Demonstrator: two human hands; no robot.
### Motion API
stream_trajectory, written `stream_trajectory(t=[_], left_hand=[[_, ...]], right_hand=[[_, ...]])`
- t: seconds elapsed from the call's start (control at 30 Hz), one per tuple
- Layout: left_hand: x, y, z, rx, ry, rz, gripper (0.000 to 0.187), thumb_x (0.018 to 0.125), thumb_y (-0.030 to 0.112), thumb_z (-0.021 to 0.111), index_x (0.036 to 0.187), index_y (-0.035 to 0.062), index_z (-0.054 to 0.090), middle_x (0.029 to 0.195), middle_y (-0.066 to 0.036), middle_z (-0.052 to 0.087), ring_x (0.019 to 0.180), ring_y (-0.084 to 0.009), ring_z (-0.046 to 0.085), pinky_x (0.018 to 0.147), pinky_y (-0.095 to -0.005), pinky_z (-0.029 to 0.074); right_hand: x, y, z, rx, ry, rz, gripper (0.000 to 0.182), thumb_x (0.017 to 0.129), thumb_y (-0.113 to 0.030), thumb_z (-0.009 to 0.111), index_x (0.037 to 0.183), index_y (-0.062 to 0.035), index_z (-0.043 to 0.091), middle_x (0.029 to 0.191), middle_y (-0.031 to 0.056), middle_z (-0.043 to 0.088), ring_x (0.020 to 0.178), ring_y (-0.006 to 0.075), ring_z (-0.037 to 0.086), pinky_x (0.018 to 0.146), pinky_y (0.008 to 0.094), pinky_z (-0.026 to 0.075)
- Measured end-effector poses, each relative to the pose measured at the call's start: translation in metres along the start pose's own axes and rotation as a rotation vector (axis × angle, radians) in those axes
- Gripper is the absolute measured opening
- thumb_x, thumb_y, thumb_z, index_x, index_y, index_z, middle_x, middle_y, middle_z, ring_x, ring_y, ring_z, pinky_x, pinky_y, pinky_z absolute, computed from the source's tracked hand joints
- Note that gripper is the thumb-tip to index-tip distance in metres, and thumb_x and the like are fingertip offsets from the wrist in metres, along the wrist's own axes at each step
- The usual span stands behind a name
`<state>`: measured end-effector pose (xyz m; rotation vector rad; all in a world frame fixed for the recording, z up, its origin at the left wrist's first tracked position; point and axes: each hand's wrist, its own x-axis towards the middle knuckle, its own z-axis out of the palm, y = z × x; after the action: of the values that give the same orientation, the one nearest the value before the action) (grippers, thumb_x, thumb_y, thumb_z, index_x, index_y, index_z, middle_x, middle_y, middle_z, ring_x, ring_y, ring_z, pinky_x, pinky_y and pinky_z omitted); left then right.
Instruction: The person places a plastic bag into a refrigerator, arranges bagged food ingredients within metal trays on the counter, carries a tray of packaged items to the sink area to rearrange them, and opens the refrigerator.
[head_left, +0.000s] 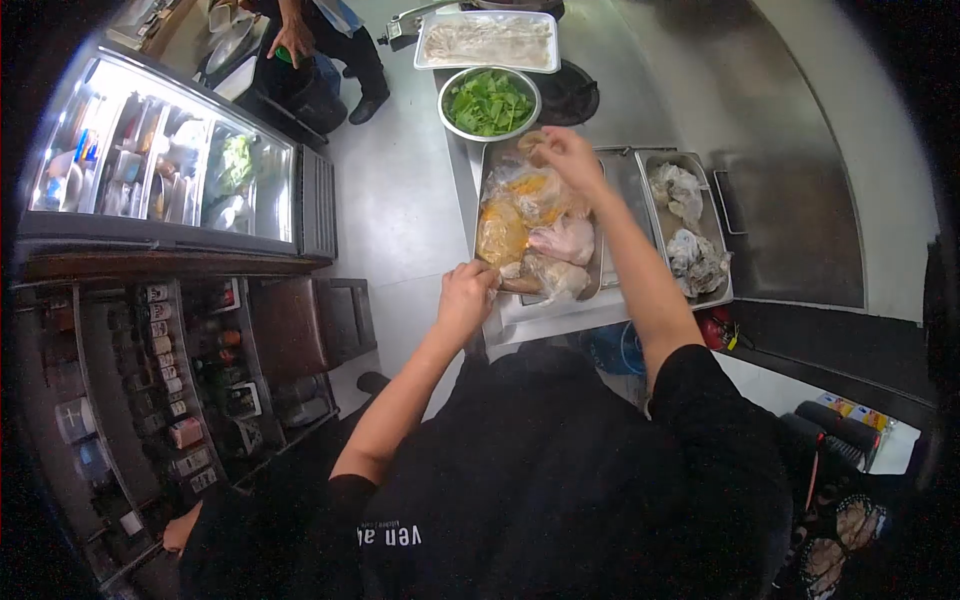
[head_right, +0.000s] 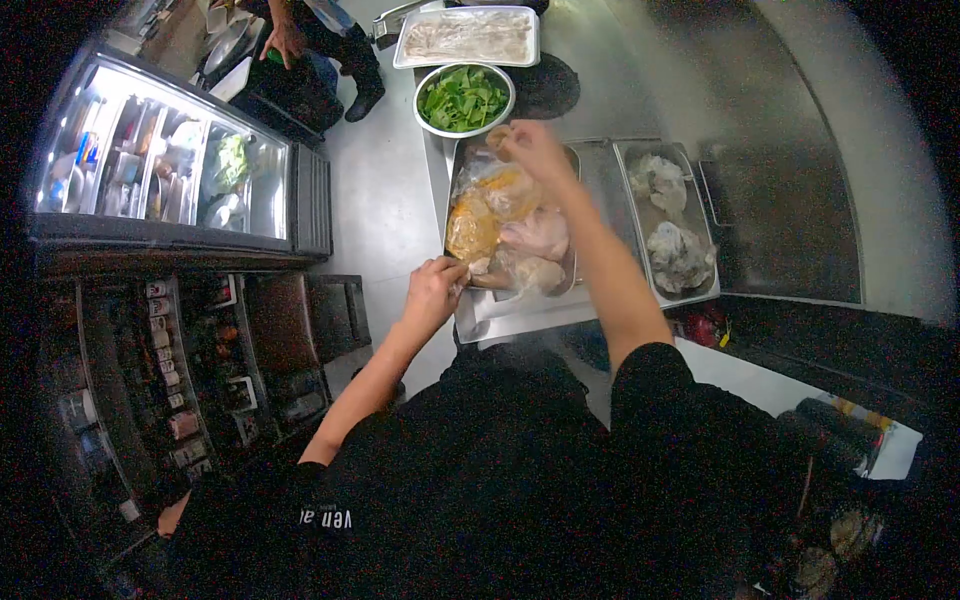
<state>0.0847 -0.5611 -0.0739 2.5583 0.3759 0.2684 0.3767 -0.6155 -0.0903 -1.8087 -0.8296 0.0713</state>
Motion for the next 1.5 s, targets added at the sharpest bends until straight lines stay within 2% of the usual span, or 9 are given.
stream_trajectory(t=[0.1, 0.27, 0.37, 0.53, 0.73, 0.8, 1.03, 1.1, 1.5], left_hand=[[0.003, 0.007, -0.005, 0.022, -0.029, -0.034, 0.012, 0.074, 0.011, 0.062, 0.085, 0.0101, 0.066, 0.089, -0.005, 0.06, 0.088, -0.0257, 0.056, 0.079, -0.0424, 0.041], [0.005, 0.004, 0.001, 0.088, -0.028, 0.019, 0.015, 0.073, 0.009, 0.061, 0.087, 0.0105, 0.066, 0.088, -0.006, 0.059, 0.088, -0.0257, 0.056, 0.08, -0.0426, 0.041], [0.007, 0.007, 0.0, 0.143, -0.017, 0.034, 0.018, 0.073, 0.008, 0.061, 0.089, 0.0098, 0.066, 0.088, -0.006, 0.059, 0.089, -0.0254, 0.056, 0.081, -0.0423, 0.041], [0.005, 0.005, 0.005, 0.16, -0.029, -0.009, 0.019, 0.073, 0.01, 0.062, 0.092, 0.0089, 0.065, 0.09, -0.006, 0.059, 0.088, -0.0254, 0.056, 0.077, -0.0399, 0.043], [0.002, 0.006, 0.007, 0.164, -0.009, -0.012, 0.022, 0.073, 0.008, 0.063, 0.095, 0.0088, 0.065, 0.092, -0.006, 0.061, 0.087, -0.0274, 0.057, 0.073, -0.0413, 0.045], [0.0, 0.006, 0.007, 0.161, 0.004, -0.02, 0.02, 0.073, 0.008, 0.063, 0.093, 0.0092, 0.066, 0.092, -0.006, 0.061, 0.087, -0.0272, 0.057, 0.073, -0.0415, 0.045], [0.001, 0.007, 0.01, 0.153, -0.017, -0.083, 0.013, 0.076, 0.013, 0.061, 0.088, 0.0106, 0.065, 0.091, -0.004, 0.06, 0.092, -0.0231, 0.056, 0.078, -0.0402, 0.043], [0.0, 0.008, 0.009, 0.138, 0.017, -0.067, 0.014, 0.074, 0.011, 0.063, 0.088, 0.0099, 0.066, 0.09, -0.005, 0.061, 0.089, -0.0249, 0.057, 0.074, -0.0403, 0.045], [0.003, 0.006, 0.011, 0.148, 0.037, -0.011, 0.012, 0.071, 0.007, 0.061, 0.082, 0.0059, 0.064, 0.084, -0.009, 0.06, 0.082, -0.0286, 0.057, 0.07, -0.0409, 0.046]], right_hand=[[-0.013, -0.036, -0.054, 0.066, -0.363, 0.388, 0.026, 0.079, -0.027, 0.069, 0.086, -0.0029, 0.062, 0.086, 0.0076, 0.065, 0.077, 0.0155, 0.06, 0.069, 0.0296, 0.049], [-0.103, -0.059, -0.049, 0.527, -0.391, 0.435, 0.018, 0.082, -0.022, 0.069, 0.087, -0.006, 0.062, 0.082, 0.0009, 0.064, 0.079, 0.009, 0.06, 0.066, 0.0261, 0.049], [-0.138, -0.05, -0.031, 0.148, -0.499, 0.242, 0.022, 0.084, -0.022, 0.067, 0.094, -0.0034, 0.064, 0.085, 0.006, 0.065, 0.084, 0.0143, 0.062, 0.073, 0.0302, 0.049], [-0.092, -0.023, -0.054, -0.359, -0.189, 0.129, 0.031, 0.084, -0.019, 0.061, 0.11, -0.0021, 0.061, 0.095, 0.0186, 0.065, 0.089, 0.0336, 0.062, 0.079, 0.0385, 0.048], [-0.033, -0.017, -0.06, -0.641, -0.377, 0.048, 0.039, 0.076, -0.022, 0.064, 0.109, -0.0016, 0.062, 0.102, 0.0198, 0.064, 0.093, 0.0367, 0.06, 0.085, 0.0433, 0.047], [-0.013, -0.004, -0.052, -0.728, -0.53, 0.354, 0.055, 0.078, -0.045, 0.063, 0.107, 0.0019, 0.064, 0.104, 0.0225, 0.063, 0.108, 0.038, 0.055, 0.095, 0.0473, 0.039], [0.009, 0.032, -0.041, -0.748, -0.539, 0.325, 0.067, 0.075, -0.06, 0.061, 0.097, 0.004, 0.066, 0.098, 0.0245, 0.064, 0.1, 0.0395, 0.059, 0.091, 0.0444, 0.043], [0.018, 0.033, -0.042, -0.693, -0.515, 0.472, 0.034, 0.063, -0.026, 0.075, 0.085, -0.0002, 0.069, 0.091, 0.0212, 0.067, 0.086, 0.0333, 0.065, 0.078, 0.0416, 0.05], [0.029, 0.016, -0.06, -0.726, -0.36, 0.223, 0.024, 0.072, -0.019, 0.069, 0.092, -0.0064, 0.069, 0.096, 0.0167, 0.066, 0.091, 0.0331, 0.063, 0.079, 0.0427, 0.049]])
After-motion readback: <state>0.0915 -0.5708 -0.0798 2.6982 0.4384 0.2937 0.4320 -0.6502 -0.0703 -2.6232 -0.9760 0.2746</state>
